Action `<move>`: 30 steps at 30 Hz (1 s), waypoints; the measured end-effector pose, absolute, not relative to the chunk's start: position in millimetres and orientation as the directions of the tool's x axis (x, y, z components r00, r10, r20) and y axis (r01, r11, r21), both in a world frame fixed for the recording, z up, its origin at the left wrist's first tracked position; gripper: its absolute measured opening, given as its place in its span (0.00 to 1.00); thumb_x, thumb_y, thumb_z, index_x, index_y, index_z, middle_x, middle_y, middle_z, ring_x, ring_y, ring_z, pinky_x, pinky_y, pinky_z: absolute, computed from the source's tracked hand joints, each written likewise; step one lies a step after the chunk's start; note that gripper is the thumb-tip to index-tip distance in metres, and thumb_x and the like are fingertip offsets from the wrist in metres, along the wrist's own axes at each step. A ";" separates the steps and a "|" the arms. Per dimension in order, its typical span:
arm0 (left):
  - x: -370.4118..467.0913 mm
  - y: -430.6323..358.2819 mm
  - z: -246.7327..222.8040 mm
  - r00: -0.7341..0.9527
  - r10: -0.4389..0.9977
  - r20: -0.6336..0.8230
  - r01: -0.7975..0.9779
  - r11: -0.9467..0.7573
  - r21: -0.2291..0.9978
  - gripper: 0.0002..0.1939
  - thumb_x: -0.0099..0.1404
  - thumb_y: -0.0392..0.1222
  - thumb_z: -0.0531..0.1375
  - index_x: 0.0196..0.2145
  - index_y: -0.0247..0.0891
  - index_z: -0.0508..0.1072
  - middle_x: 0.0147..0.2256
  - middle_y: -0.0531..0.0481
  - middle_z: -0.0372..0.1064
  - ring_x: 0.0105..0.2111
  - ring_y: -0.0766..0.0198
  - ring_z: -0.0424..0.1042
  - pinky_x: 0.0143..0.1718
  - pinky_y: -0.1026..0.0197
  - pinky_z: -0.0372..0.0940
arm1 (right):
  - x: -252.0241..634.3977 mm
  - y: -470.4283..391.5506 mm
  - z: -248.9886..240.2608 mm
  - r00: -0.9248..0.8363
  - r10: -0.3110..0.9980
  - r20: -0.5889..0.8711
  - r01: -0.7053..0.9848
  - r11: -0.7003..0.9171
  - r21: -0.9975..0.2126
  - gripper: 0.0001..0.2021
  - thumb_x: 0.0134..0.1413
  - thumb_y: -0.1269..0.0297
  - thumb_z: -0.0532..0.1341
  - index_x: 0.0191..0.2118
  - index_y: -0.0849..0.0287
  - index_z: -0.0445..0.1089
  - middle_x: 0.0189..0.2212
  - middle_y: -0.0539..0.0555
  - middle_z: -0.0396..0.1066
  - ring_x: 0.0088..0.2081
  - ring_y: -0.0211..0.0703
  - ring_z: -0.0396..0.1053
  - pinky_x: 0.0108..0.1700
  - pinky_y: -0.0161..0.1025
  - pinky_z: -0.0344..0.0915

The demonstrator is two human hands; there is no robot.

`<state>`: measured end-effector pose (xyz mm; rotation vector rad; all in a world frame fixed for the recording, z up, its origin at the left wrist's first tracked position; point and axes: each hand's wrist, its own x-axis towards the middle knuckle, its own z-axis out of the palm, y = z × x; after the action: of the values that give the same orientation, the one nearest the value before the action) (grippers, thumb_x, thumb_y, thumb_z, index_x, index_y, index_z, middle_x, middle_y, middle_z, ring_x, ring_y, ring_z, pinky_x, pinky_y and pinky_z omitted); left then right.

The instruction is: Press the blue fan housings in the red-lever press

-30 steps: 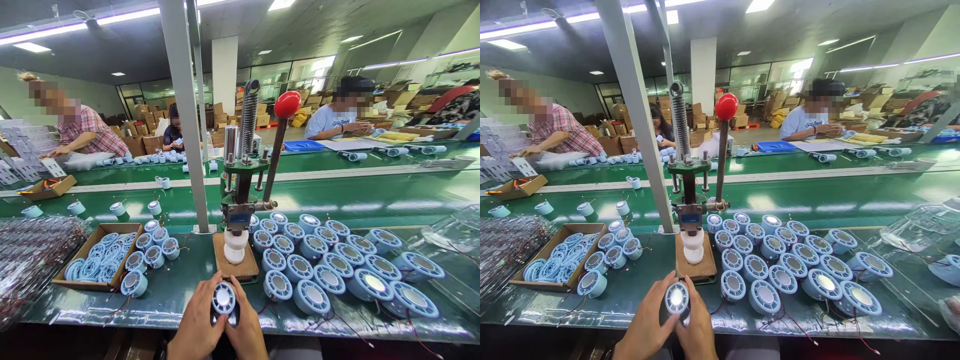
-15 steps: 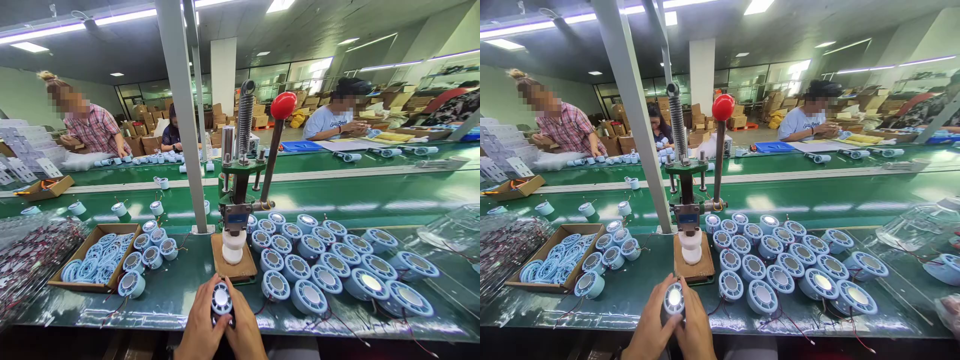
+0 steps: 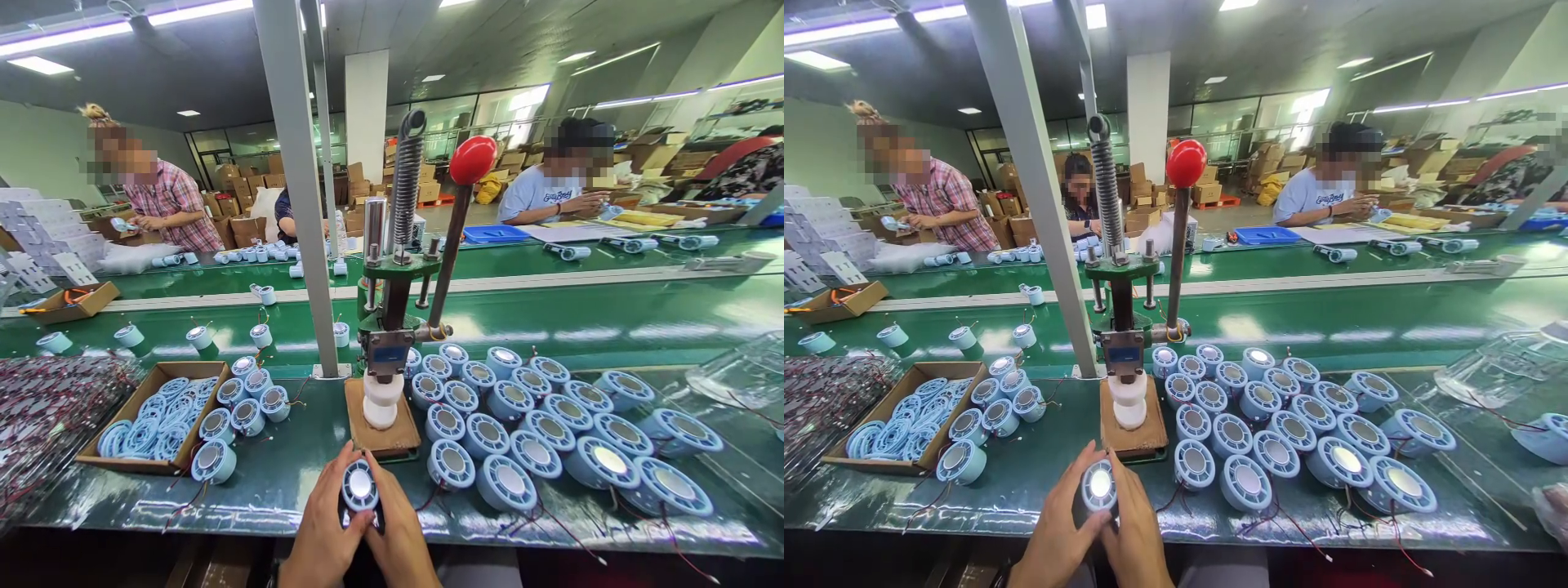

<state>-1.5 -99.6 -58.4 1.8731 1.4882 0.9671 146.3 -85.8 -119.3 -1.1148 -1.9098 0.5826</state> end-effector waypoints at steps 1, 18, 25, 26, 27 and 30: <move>-0.8 -100.3 -61.4 0.115 0.976 0.184 0.566 -0.217 0.796 0.34 0.65 0.42 0.60 0.66 0.40 0.58 0.63 0.40 0.62 0.63 0.49 0.62 0.64 0.46 0.61 | 150.8 -86.7 -115.7 -0.315 0.876 0.366 0.500 0.481 -0.720 0.39 0.50 0.78 0.53 0.70 0.56 0.50 0.62 0.60 0.62 0.62 0.50 0.64 0.61 0.49 0.67; -14.5 -41.5 -7.1 -0.143 0.980 0.136 0.460 -0.056 0.886 0.30 0.50 0.45 0.67 0.52 0.36 0.74 0.47 0.43 0.78 0.46 0.49 0.76 0.51 0.51 0.69 | 209.6 117.8 301.3 -0.027 0.647 0.762 0.445 0.690 -0.571 0.13 0.63 0.74 0.49 0.35 0.66 0.71 0.21 0.49 0.67 0.23 0.35 0.69 0.30 0.32 0.68; 22.8 29.7 -0.2 0.148 0.975 0.165 0.202 -0.193 0.960 0.29 0.48 0.45 0.71 0.48 0.34 0.74 0.46 0.42 0.77 0.45 0.52 0.75 0.52 0.52 0.67 | 204.8 120.5 283.8 0.040 0.638 0.769 0.362 0.708 -0.606 0.13 0.60 0.76 0.50 0.36 0.63 0.72 0.17 0.44 0.64 0.16 0.30 0.62 0.21 0.27 0.58; 27.1 32.9 -4.1 0.177 0.971 0.161 0.169 -0.191 0.967 0.29 0.49 0.46 0.72 0.48 0.34 0.74 0.45 0.42 0.77 0.44 0.52 0.75 0.51 0.52 0.67 | 204.3 123.2 287.2 0.047 0.637 0.769 0.356 0.709 -0.609 0.13 0.60 0.76 0.50 0.36 0.63 0.72 0.17 0.44 0.64 0.16 0.30 0.62 0.21 0.26 0.58; 29.6 34.5 -8.0 0.198 0.968 0.157 0.146 -0.187 0.971 0.28 0.49 0.47 0.72 0.47 0.33 0.74 0.45 0.42 0.77 0.44 0.53 0.75 0.51 0.52 0.68 | 203.9 124.5 291.4 0.060 0.640 0.766 0.354 0.704 -0.615 0.13 0.61 0.76 0.50 0.36 0.64 0.72 0.18 0.44 0.65 0.16 0.29 0.62 0.22 0.26 0.59; 29.0 32.4 -18.4 0.211 0.966 0.151 0.120 -0.179 0.976 0.31 0.50 0.51 0.72 0.48 0.33 0.73 0.46 0.41 0.77 0.45 0.51 0.75 0.51 0.51 0.68 | 205.6 103.0 297.2 0.094 0.649 0.755 0.359 0.685 -0.634 0.14 0.63 0.76 0.49 0.36 0.64 0.72 0.22 0.46 0.67 0.18 0.29 0.64 0.26 0.28 0.62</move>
<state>29.0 32.4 -18.4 1.5236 1.0711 1.1063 205.6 103.0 297.2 -0.8688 -1.5159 0.2612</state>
